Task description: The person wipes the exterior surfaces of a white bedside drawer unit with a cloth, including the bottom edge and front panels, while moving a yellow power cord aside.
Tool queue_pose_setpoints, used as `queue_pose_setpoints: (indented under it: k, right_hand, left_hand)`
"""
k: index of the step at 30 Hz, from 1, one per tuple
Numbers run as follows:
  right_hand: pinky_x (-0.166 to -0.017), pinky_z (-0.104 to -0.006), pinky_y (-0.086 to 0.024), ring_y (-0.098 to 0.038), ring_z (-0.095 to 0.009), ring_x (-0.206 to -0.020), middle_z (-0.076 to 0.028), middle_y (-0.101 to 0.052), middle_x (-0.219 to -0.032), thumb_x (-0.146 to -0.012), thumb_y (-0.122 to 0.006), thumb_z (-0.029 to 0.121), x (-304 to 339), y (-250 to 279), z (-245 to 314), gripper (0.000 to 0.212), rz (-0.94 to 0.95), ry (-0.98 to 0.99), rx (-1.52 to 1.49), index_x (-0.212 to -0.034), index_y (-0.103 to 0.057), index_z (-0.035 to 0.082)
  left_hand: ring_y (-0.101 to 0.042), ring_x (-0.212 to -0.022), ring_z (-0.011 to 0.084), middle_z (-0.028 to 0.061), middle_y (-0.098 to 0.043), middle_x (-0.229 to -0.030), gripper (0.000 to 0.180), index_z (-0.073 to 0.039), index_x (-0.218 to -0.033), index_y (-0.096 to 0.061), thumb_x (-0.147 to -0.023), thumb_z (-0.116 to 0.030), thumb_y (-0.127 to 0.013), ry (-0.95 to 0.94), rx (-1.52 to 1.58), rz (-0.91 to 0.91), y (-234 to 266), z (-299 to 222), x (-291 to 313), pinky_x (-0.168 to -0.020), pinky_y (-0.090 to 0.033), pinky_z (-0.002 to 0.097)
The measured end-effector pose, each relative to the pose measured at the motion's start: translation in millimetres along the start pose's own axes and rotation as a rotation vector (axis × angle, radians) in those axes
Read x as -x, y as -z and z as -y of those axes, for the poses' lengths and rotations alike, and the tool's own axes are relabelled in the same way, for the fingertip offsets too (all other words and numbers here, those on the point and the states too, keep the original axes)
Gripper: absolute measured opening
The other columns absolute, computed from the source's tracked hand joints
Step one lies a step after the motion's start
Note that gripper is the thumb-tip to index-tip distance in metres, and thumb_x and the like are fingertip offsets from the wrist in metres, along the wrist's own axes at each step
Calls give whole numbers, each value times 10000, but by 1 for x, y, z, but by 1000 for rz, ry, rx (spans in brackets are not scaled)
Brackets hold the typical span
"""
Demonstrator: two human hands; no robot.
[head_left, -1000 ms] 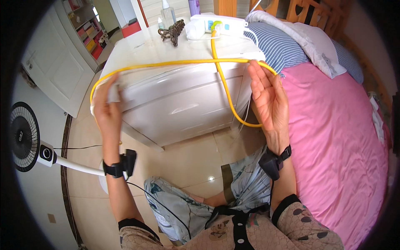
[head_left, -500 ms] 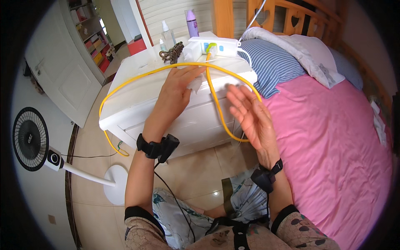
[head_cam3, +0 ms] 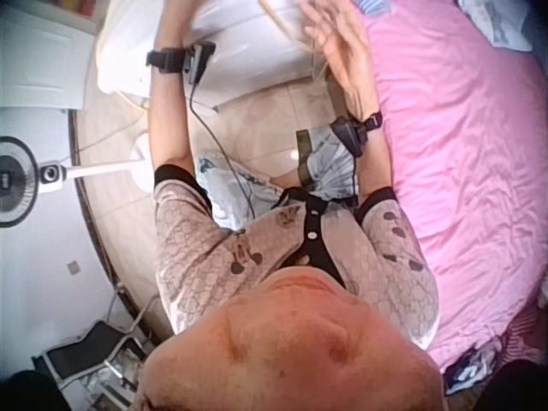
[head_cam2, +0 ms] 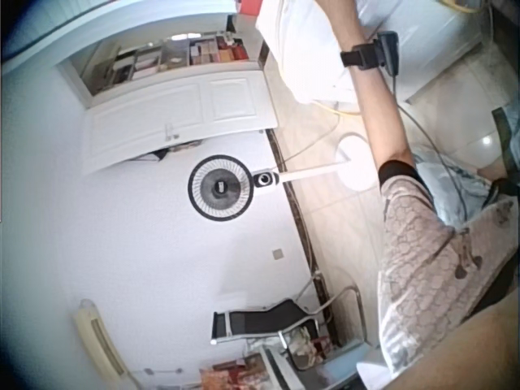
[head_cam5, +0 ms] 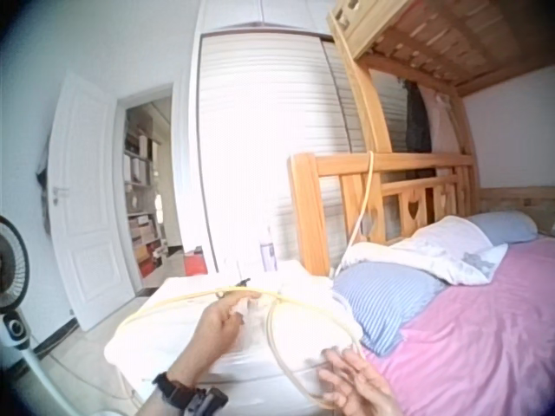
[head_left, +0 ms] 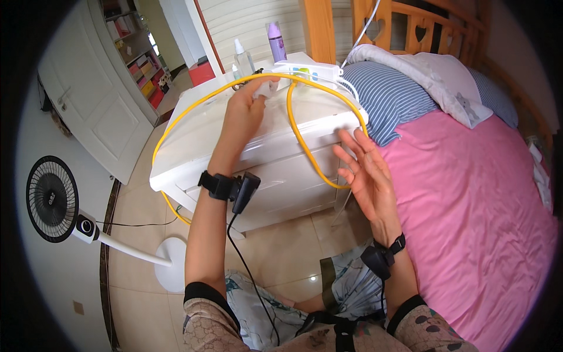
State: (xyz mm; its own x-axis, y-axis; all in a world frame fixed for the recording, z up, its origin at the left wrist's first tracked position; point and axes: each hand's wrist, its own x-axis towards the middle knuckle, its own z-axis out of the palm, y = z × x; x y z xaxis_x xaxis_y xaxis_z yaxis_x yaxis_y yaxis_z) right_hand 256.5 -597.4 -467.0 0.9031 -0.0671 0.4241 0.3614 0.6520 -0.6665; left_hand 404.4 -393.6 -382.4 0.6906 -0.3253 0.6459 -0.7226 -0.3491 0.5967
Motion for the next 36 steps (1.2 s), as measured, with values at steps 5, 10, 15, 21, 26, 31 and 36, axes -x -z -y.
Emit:
queue_pose_setpoints:
  k: [5, 10, 15, 21, 26, 31, 36]
  right_hand:
    - [-852, -301, -449, -469, -261, -1174, -163, -387, -1367, -958, -407, 172, 3, 1, -6, 430, 40, -64, -26, -1355, -329, 26]
    - [-849, -306, -454, -479, -256, -1163, -163, -400, -1355, -958, -404, 164, 0, 5, -7, 413, 35, -52, -33, -1342, -344, 23]
    - [-845, -309, -460, -494, -252, -1145, -163, -420, -1334, -956, -410, 163, 3, 4, -4, 401, 18, -59, -48, -1324, -359, 11]
    - [-832, -308, -464, -524, -238, -1101, -168, -485, -1255, -956, -412, 163, 11, 3, -12, 386, 9, -117, -50, -1298, -377, -13]
    - [-794, -300, -476, -561, -222, -1025, -154, -538, -1169, -954, -425, 173, 20, 9, -34, 362, 11, -220, -132, -1263, -412, -16]
    - [-767, -283, -493, -589, -202, -963, -137, -577, -1109, -950, -440, 170, 37, 45, -71, 342, -30, -284, -129, -1235, -445, -18]
    - [-743, -271, -501, -601, -169, -916, -114, -597, -1060, -948, -450, 180, 73, 102, -106, 325, -195, -364, 16, -1211, -470, -8]
  left_hand:
    - [-468, -686, 62, -6, -603, -845, 269, -63, -1089, -615, -925, -136, -414, 78, 79, 10, 10, 6, -36, -648, -418, 203]
    - [-491, -691, 66, 21, -624, -827, 270, -44, -1045, -629, -921, -174, -428, 244, 99, 95, 10, 19, -50, -646, -430, 210]
    - [-461, -686, 56, -6, -607, -816, 286, -42, -1056, -617, -933, -196, -409, 245, 63, 154, 17, 5, -44, -631, -409, 191]
    - [-492, -730, 52, -11, -604, -880, 316, -54, -1140, -582, -949, -225, -398, 252, 119, 214, 29, 2, -24, -656, -423, 202]
    - [-501, -735, 49, 9, -624, -965, 346, -65, -1179, -562, -935, -290, -465, 131, 252, 76, 38, 14, 9, -665, -422, 192]
    - [-446, -646, 31, 16, -630, -912, 336, -61, -1129, -591, -931, -308, -480, 282, 346, -155, 37, -21, 83, -579, -362, 166]
    - [-381, -562, 32, 14, -628, -816, 318, -56, -1073, -611, -929, -308, -481, 559, 445, -186, -3, -11, 186, -499, -307, 174]
